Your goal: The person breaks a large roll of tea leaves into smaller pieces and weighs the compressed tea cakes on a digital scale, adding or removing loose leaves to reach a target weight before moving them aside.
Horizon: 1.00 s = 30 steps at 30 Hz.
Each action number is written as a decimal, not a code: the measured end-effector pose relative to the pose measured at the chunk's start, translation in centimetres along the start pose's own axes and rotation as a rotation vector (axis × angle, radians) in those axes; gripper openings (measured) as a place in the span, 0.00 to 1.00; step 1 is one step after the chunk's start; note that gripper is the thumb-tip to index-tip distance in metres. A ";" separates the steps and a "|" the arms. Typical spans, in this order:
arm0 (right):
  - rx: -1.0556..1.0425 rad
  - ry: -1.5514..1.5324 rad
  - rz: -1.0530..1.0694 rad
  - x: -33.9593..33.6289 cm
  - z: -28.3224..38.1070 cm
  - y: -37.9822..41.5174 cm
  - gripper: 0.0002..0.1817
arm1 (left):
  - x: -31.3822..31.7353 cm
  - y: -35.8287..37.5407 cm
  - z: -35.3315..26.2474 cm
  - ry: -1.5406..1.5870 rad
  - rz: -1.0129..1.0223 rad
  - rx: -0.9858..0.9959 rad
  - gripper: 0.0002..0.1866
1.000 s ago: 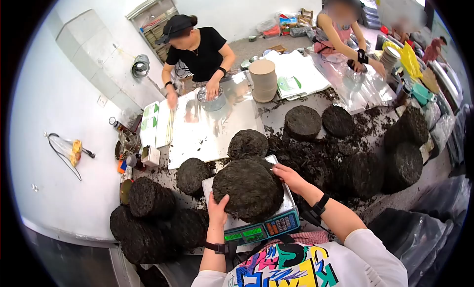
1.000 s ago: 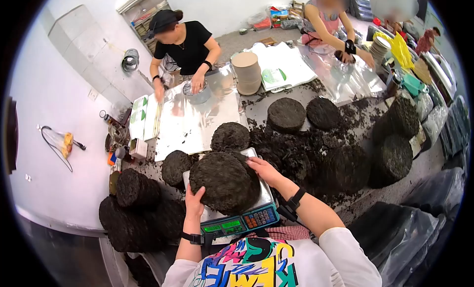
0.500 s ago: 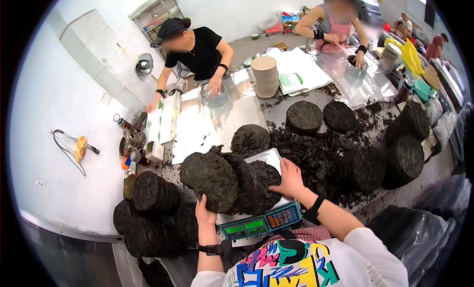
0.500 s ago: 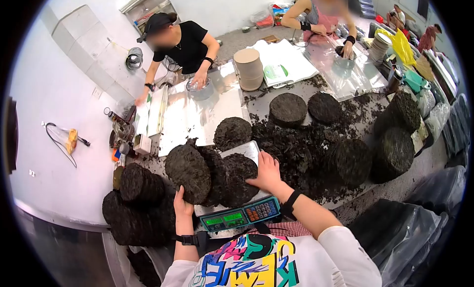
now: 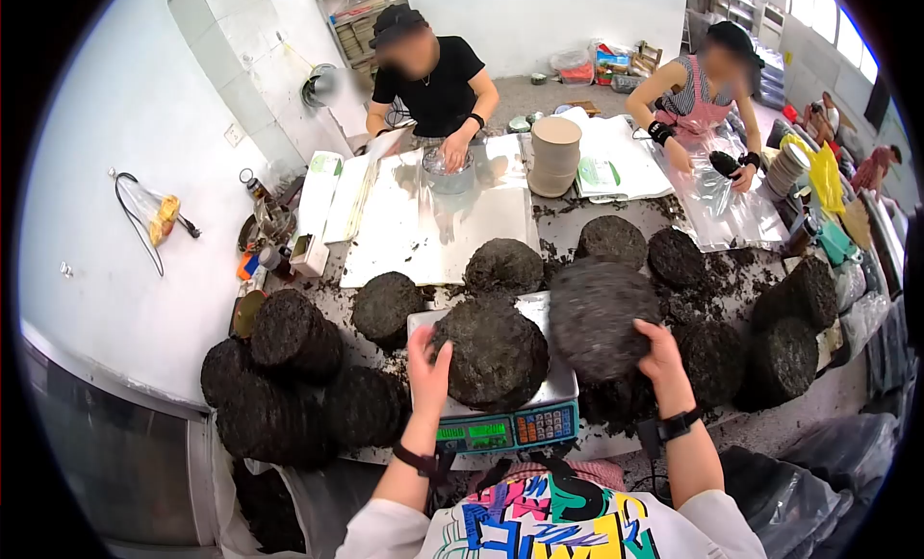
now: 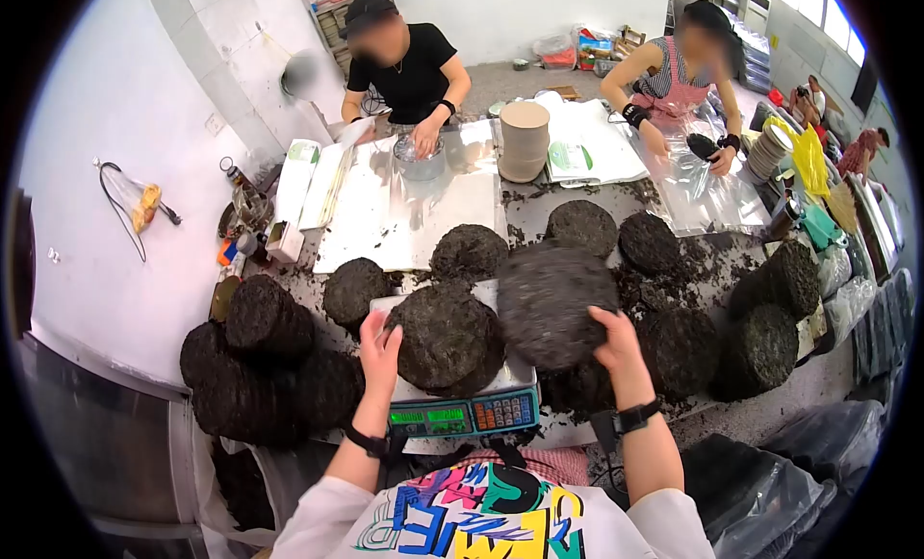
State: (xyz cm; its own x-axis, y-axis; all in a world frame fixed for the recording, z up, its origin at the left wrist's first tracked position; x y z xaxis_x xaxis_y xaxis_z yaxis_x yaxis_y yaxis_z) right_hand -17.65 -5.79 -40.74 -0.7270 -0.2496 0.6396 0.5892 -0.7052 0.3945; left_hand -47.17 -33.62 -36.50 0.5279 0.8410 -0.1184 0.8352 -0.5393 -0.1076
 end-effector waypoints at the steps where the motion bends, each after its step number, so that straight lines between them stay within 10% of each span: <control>1: 0.005 0.076 0.060 2.6 -0.7 0.4 0.18 | 2.4 -0.6 -0.6 0.313 0.165 -0.129 0.30; 6: -0.147 0.235 0.138 12.0 -2.9 0.5 0.21 | 10.7 -0.7 0.9 0.808 0.315 -0.628 0.24; 13: -1.170 1.457 0.365 27.2 -4.0 8.1 0.35 | 8.0 -2.3 -6.1 0.724 0.001 -0.227 0.11; 17: -0.825 1.091 0.467 25.3 -2.5 4.4 0.25 | 5.3 -2.5 -4.9 0.688 0.122 -0.278 0.12; 19: 0.012 0.239 0.468 21.0 -4.6 -0.4 0.19 | 3.7 -1.6 -4.3 0.811 0.235 -0.491 0.15; 23: 0.560 -0.207 0.209 16.7 -12.4 -0.6 0.18 | 6.9 0.5 -1.3 1.163 0.259 -0.575 0.19; 30: 0.111 -0.146 0.049 1.8 -6.9 -5.1 0.16 | 2.6 1.9 2.7 0.567 0.046 -0.475 0.26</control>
State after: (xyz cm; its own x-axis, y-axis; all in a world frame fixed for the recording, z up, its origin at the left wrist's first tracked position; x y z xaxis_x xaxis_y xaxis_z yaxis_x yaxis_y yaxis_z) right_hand -24.38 -7.24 -46.12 -0.6425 -0.1766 0.7457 0.6636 -0.6148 0.4261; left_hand -44.61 -32.52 -39.66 0.4554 0.7796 0.4299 0.7190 -0.6068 0.3389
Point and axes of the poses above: each hand's wrist, its own y-axis away from the middle knuckle, its own x-axis out of the palm, z = x × y, the point moved 8 cm from there along -y, towards the middle knuckle, and after that the axes turned 3 degrees about y, right-handed, at the moved point
